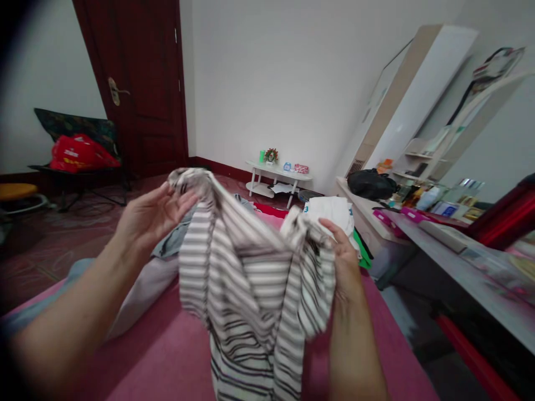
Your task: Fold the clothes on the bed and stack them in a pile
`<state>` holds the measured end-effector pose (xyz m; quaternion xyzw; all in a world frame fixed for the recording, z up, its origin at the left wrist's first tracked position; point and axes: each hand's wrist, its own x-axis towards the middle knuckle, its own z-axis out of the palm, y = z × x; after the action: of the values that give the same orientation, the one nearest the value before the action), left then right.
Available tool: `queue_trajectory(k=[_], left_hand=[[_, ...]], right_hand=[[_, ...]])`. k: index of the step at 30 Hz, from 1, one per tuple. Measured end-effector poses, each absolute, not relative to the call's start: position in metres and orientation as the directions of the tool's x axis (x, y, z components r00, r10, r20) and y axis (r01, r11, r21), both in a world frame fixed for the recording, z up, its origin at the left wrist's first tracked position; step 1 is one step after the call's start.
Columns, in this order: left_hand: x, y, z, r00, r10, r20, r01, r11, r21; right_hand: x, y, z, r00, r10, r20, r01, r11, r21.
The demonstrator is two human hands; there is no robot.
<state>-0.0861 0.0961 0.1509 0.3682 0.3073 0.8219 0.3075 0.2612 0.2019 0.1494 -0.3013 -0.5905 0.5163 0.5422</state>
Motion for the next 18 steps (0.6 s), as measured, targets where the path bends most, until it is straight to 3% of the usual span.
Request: queue_trajectory(k=[2,5,7,11,13,15,18], left_hand=[[-0.085,0.113,0.139,-0.548,0.745,0.38,-0.198,-0.557,0.807],[-0.085,0.13,0.109,-0.571,0.754,0.325,0.002,-0.394,0.919],[-0.081,0.137,0.089,-0.505,0.788,0.351,0.111,-0.344,0.932],[-0.064,0.146,0.065,-0.317,0.839,0.443,0.419,-0.295,0.859],[-0.054,0.147,0.06,-0.167,0.905,0.391,0.575,-0.233,0.784],[-0.043,0.143,0.06,-0.008,0.952,0.307,0.671,-0.222,0.707],[-0.027,0.132,0.068,0.246,0.925,0.289,0.702,-0.375,0.605]], right_hand=[[0.257,0.232,0.114,-0.096,0.91,0.403,-0.215,0.376,-0.901],[0.255,0.264,0.054,-0.048,0.98,0.194,-0.036,0.192,-0.981],[0.256,0.274,0.023,-0.005,0.99,0.14,0.031,0.14,-0.99],[0.26,0.28,-0.003,0.041,0.987,0.156,0.04,0.155,-0.987],[0.26,0.279,0.0,0.015,0.986,0.163,0.046,0.163,-0.986],[0.257,0.275,0.009,-0.068,0.986,0.153,0.073,0.158,-0.985],[0.248,0.263,0.026,-0.257,0.965,0.046,0.164,0.091,-0.982]])
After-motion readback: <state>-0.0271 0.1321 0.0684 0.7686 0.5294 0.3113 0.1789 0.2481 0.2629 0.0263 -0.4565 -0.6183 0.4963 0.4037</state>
